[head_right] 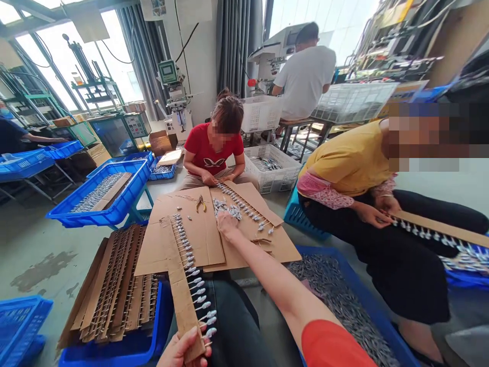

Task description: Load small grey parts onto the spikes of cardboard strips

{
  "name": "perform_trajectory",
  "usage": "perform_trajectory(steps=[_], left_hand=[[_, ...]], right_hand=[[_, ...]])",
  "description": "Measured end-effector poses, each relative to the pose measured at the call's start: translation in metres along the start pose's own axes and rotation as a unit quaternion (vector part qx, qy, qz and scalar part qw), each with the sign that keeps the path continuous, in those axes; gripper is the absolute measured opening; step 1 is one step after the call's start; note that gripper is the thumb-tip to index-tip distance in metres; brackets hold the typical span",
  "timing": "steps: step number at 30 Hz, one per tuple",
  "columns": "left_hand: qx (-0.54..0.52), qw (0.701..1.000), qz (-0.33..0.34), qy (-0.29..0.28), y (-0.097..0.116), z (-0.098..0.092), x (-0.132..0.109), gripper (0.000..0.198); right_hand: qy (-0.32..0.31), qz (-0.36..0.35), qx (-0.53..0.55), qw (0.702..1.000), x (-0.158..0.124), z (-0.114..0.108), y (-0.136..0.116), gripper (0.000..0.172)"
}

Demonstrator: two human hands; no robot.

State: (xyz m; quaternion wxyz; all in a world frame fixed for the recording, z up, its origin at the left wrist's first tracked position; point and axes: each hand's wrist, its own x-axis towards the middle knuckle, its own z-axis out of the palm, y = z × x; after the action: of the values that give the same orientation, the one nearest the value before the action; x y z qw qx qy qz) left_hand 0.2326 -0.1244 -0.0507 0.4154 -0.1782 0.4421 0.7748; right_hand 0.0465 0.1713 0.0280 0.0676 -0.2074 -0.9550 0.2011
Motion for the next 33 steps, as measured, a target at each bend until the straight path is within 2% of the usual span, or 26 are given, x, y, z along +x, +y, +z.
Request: perform_trajectory(steps=[4,9,13,16,18,20,23,25,28,30,33], left_hand=[[0.013,1.000,-0.003,-0.018,0.005,0.015,-0.017,0.045],[0.022,1.000,-0.001,-0.016,0.007,0.024,-0.023,0.039],[0.023,1.000,0.007,-0.011,0.007,0.026,-0.026,0.034],[0.032,0.999,0.010,-0.006,0.009,0.030,-0.029,0.035],[0.045,0.999,0.014,0.000,0.011,0.034,-0.030,0.034],[0.062,0.998,0.018,0.006,0.012,0.037,-0.031,0.032],[0.079,0.997,0.021,0.009,0.012,0.038,-0.030,0.032],[0.078,0.997,0.017,0.009,0.011,0.036,-0.029,0.033],[0.076,0.997,0.015,0.002,0.011,0.034,-0.028,0.032],[0.080,0.997,0.016,-0.001,0.011,0.033,-0.028,0.031],[0.084,0.996,0.013,0.002,0.012,0.034,-0.029,0.029]], right_hand=[[0.009,0.024,0.001,1.000,0.001,0.013,0.009,0.028],[0.028,0.013,0.018,0.999,0.001,0.019,0.017,0.028],[0.048,-0.001,0.044,0.998,-0.001,0.019,0.015,0.029],[0.067,-0.023,0.070,0.995,-0.014,0.013,0.010,0.028],[0.081,-0.038,0.106,0.990,-0.036,0.006,0.009,0.029],[0.075,-0.049,0.198,0.976,-0.072,-0.001,0.011,0.030],[-0.040,-0.049,0.384,0.921,-0.146,-0.010,0.018,0.026],[-0.131,-0.036,0.424,0.895,-0.198,-0.013,0.024,0.024],[-0.206,-0.007,0.438,0.875,-0.257,-0.010,0.029,0.027],[-0.231,0.017,0.447,0.864,-0.280,-0.005,0.029,0.032],[-0.226,0.052,0.465,0.854,-0.295,0.003,0.026,0.036]])
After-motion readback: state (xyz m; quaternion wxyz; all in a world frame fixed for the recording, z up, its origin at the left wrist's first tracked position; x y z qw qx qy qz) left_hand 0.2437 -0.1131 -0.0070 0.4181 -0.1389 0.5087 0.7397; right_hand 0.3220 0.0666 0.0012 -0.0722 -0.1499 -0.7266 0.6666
